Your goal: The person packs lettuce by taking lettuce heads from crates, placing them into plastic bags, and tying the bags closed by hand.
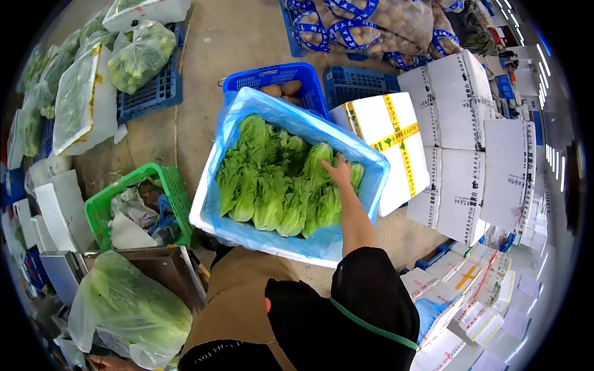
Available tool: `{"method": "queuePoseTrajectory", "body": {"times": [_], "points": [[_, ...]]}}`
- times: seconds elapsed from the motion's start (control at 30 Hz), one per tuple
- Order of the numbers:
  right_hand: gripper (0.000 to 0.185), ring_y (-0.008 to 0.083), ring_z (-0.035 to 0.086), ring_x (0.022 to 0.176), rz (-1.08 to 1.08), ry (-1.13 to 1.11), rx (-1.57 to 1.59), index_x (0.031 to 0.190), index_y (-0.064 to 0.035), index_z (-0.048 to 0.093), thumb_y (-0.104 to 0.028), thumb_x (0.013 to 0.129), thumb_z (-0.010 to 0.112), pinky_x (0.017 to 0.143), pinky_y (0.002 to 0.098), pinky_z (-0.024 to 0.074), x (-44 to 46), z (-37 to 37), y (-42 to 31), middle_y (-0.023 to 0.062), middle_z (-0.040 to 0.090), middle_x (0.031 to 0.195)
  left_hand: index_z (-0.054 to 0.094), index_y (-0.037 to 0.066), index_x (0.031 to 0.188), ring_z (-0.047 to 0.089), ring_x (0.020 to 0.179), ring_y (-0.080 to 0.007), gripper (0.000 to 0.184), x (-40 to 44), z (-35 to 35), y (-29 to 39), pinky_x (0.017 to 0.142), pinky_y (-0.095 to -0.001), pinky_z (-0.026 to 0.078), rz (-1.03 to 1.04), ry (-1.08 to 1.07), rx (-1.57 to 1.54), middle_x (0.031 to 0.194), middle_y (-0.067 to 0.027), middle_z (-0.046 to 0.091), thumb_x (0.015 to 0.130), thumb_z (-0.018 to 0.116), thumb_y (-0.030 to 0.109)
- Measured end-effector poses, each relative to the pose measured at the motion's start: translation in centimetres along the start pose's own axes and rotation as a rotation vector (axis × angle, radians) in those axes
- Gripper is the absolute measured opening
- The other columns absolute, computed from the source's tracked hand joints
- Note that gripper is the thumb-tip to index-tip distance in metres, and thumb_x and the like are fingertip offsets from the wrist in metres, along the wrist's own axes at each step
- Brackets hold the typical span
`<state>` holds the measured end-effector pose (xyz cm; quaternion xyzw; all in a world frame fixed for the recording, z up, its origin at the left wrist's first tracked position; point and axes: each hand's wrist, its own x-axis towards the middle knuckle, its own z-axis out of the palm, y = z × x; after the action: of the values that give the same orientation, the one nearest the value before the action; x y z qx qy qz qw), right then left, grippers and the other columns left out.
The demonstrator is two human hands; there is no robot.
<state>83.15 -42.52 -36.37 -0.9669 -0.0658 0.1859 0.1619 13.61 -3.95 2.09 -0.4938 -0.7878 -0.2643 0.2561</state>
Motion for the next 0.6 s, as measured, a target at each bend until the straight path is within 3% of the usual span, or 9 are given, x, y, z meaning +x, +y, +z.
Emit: {"method": "queuePoseTrajectory", "body": {"times": [0.07,0.17,0.2,0.23,0.3,0.37,0.43,0.57,0.6], "points": [[0.094,0.0471,0.017,0.135,0.026,-0.14,0.017,0.138,-0.015,0.042,-0.075,0.067,0.058,0.107,0.054,0.0198,1.8,0.4,2.3,0.0344,0.027,0.141,0.063,0.003,0.111,0.062,0.097,-0.025,0.031,-4.1,-2.0,9.2,0.086,-0.0345,0.049,0.268,-0.047,-0.222,0.11,-0.0124,0.064,0.093,0.05,0.023],[0.096,0.0469,0.013,0.136,0.062,-0.257,-0.126,0.139,-0.018,0.041,-0.079,0.066,0.054,0.107,0.0587,0.0128,1.9,-1.3,0.8,0.0326,0.02,0.145,0.055,0.001,0.118,0.055,0.104,-0.0182,0.03,-14.4,1.2,21.2,0.093,-0.031,0.041,0.447,-0.837,-0.947,0.114,-0.0087,0.059,0.089,0.054,0.007],[0.097,0.0463,0.013,0.136,0.065,-0.285,-0.166,0.14,-0.0187,0.041,-0.08,0.066,0.053,0.106,0.0597,0.0118,2.2,-1.5,1.0,0.0317,0.018,0.146,0.057,0.001,0.115,0.055,0.103,-0.0181,0.028,-19.0,2.8,25.2,0.092,-0.0319,0.042,0.649,-1.059,-0.841,0.112,-0.0081,0.06,0.087,0.056,0.004],[0.098,0.0457,0.013,0.137,0.067,-0.312,-0.204,0.14,-0.0193,0.04,-0.081,0.065,0.052,0.106,0.0606,0.0108,2.4,-1.4,1.2,0.0308,0.017,0.147,0.059,0.001,0.111,0.057,0.101,-0.0182,0.028,-24.7,3.8,29.5,0.089,-0.0312,0.044,0.548,-1.425,-0.906,0.108,-0.0087,0.062,0.085,0.061,0.009],[0.098,0.045,0.011,0.137,0.073,-0.354,-0.228,0.14,-0.0209,0.041,-0.082,0.064,0.051,0.105,0.0624,0.0086,3.0,-1.4,1.4,0.0305,0.015,0.147,0.061,0.001,0.111,0.061,0.097,-0.0208,0.04,-34.9,3.9,37.0,0.086,-0.0325,0.047,0.8,-1.816,-0.853,0.106,-0.0123,0.064,0.08,0.07,0.024],[0.095,0.045,0.009,0.138,0.095,-0.379,-0.201,0.138,-0.0225,0.044,-0.082,0.064,0.051,0.105,0.064,0.0063,3.4,-1.5,1.5,0.0317,0.014,0.147,0.049,-0.001,0.128,0.053,0.117,-0.0278,0.065,-45.7,6.2,40.9,0.096,-0.0365,0.044,0.951,-2.129,-0.85,0.126,-0.0182,0.055,0.078,0.071,0.034],[0.092,0.0451,0.012,0.137,0.038,-0.281,-0.186,0.135,-0.0219,0.047,-0.081,0.065,0.052,0.104,0.0659,0.0061,2.3,-1.0,1.4,0.0317,0.019,0.145,0.029,-0.004,0.139,0.04,0.128,-0.0345,0.1,-54.8,7.3,44.3,0.104,-0.0406,0.037,1.142,-2.243,-0.653,0.14,-0.0231,0.037,0.067,0.078,0.046],[0.087,0.0428,0.023,0.134,-0.038,-0.152,-0.161,0.132,-0.0175,0.051,-0.076,0.068,0.055,0.102,0.0666,0.0085,0.4,-0.9,1.6,0.0278,0.028,0.143,0.013,-0.008,0.142,0.031,0.133,-0.0356,0.116,-65.5,7.0,46.5,0.108,-0.0391,0.03,0.897,-2.446,-0.618,0.144,-0.0254,0.028,0.064,0.082,0.041],[0.074,0.0419,0.033,0.129,-0.099,-0.069,-0.18,0.127,-0.0133,0.053,-0.065,0.075,0.055,0.102,0.0651,0.0122,0.2,-0.7,1.9,0.0256,0.042,0.134,0.01,-0.005,0.144,0.033,0.131,-0.0355,0.118,-66.6,6.3,46.2,0.108,-0.0398,0.031,0.88,-2.46,-0.578,0.143,-0.0241,0.031,0.062,0.084,0.039]]}}
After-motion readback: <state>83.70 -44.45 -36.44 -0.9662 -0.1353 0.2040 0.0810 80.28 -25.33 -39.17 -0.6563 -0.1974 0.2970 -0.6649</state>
